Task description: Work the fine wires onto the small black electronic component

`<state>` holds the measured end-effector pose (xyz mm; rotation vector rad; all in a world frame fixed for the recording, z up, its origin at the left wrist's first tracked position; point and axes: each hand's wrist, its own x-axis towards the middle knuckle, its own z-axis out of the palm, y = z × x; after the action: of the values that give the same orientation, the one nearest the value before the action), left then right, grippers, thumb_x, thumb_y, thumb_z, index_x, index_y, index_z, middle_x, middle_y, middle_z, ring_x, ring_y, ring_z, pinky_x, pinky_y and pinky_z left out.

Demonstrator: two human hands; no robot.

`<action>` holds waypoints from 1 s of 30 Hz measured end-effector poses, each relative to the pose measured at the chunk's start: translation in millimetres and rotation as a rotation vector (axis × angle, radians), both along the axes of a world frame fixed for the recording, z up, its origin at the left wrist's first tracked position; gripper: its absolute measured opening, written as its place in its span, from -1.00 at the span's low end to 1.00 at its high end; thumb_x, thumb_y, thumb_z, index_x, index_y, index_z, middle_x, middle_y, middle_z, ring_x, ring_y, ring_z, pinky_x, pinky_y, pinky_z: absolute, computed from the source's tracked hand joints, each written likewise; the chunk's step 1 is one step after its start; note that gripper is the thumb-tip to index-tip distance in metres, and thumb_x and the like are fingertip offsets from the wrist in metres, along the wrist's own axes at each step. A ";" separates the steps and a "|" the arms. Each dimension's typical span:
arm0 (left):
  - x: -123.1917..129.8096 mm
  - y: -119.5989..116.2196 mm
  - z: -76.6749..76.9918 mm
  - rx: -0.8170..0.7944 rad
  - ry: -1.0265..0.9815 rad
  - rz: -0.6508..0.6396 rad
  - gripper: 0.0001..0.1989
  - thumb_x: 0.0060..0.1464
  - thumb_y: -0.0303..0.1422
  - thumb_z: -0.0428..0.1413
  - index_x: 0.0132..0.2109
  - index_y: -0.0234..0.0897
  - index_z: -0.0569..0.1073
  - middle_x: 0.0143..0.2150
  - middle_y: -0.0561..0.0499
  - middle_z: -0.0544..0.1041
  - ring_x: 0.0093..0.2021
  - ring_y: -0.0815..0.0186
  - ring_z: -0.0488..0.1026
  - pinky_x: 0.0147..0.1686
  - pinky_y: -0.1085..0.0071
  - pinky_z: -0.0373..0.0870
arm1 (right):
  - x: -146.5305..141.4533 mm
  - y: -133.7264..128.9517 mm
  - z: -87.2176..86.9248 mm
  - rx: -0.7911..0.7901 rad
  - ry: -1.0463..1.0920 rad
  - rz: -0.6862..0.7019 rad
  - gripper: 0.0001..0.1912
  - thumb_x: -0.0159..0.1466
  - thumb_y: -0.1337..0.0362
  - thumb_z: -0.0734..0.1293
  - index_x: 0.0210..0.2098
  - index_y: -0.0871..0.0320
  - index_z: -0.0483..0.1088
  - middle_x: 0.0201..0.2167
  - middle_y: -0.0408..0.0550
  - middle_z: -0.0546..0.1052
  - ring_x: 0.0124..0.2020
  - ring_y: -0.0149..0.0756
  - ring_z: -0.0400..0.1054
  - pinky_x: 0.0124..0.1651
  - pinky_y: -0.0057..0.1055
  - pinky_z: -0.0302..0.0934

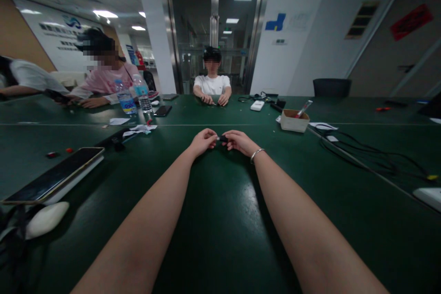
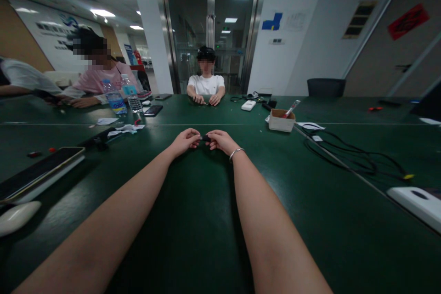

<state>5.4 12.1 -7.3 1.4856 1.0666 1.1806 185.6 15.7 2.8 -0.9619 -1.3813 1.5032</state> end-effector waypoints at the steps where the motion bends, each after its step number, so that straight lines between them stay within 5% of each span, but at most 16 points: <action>1: 0.0 -0.6 0.6 -0.005 0.000 -0.012 -0.86 0.05 -0.37 0.15 -0.29 -0.32 0.35 -0.52 0.08 0.41 -0.55 0.48 0.38 -0.50 0.53 0.33 | 0.0 0.0 0.0 -0.001 0.001 0.000 -0.88 0.31 0.49 0.20 -0.25 0.29 0.36 -0.60 -0.04 0.51 -0.67 -0.50 0.33 -0.57 -0.59 0.34; 10: -1.6 -2.9 2.2 0.000 0.074 -0.018 -0.81 -0.07 -0.42 0.24 -0.30 -0.37 0.40 -0.47 0.03 0.44 -0.48 0.45 0.40 -0.45 0.49 0.35 | 0.0 0.0 0.0 -0.011 0.022 -0.004 -0.87 0.31 0.50 0.19 -0.26 0.30 0.37 -0.60 -0.02 0.50 -0.67 -0.49 0.34 -0.57 -0.58 0.34; 20: -0.5 -1.1 1.6 -0.025 0.022 -0.049 -0.89 0.08 -0.39 0.12 -0.25 -0.33 0.36 -0.57 0.08 0.41 -0.57 0.48 0.38 -0.51 0.54 0.33 | 0.0 2.5 -2.5 -0.002 0.005 -0.014 -0.85 0.31 0.50 0.17 -0.25 0.30 0.37 -0.60 -0.03 0.50 -0.67 -0.50 0.33 -0.57 -0.58 0.34; 30: -1.2 -4.5 3.4 0.004 0.041 -0.018 -0.84 -0.08 -0.52 0.21 -0.30 -0.37 0.40 -0.45 0.03 0.45 -0.46 0.45 0.43 -0.45 0.52 0.39 | 0.3 2.3 -2.6 -0.005 0.020 -0.013 -0.89 0.30 0.50 0.21 -0.26 0.30 0.37 -0.59 -0.02 0.51 -0.67 -0.49 0.34 -0.57 -0.58 0.34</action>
<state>4.2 7.6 -3.9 1.5249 1.0767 1.1443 185.9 18.0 0.2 -0.9553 -1.3551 1.5030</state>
